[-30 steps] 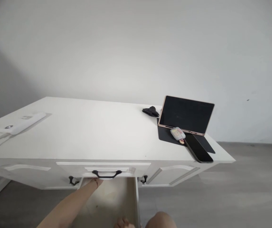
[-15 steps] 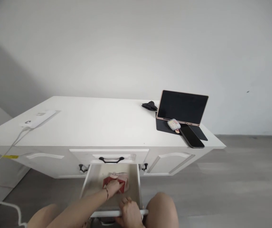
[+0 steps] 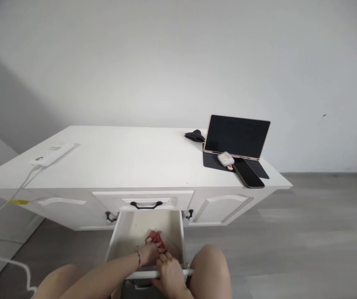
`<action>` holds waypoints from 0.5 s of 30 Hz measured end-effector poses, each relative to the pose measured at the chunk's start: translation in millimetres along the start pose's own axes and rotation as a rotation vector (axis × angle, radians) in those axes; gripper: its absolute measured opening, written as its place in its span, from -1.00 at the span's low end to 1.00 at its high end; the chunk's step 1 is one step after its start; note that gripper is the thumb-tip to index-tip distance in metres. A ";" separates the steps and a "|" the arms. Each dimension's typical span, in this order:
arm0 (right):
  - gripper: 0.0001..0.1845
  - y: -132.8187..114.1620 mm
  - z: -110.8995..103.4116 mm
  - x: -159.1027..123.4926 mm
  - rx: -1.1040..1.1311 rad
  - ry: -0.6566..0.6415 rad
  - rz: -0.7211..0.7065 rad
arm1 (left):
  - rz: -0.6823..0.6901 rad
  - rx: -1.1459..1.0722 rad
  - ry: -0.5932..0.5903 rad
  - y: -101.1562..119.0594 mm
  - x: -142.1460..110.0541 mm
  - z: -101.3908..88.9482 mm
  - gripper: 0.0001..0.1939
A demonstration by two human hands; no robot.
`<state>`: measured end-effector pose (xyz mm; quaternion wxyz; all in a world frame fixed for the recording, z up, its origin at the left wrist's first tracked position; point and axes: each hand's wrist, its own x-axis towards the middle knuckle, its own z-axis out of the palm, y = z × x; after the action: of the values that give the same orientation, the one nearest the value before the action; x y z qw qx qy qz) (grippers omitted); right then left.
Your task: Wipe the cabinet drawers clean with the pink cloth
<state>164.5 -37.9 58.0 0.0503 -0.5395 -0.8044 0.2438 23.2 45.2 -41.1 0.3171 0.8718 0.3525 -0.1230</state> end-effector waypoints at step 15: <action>-0.91 32.2 54.8 26.8 -0.273 0.017 -0.224 | 0.068 -0.029 0.185 -33.3 83.7 -63.9 -0.64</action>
<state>161.7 -22.9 -9.3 0.0104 -0.4504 -0.8846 0.1206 59.9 149.3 -44.2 0.2999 0.8862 0.3523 -0.0260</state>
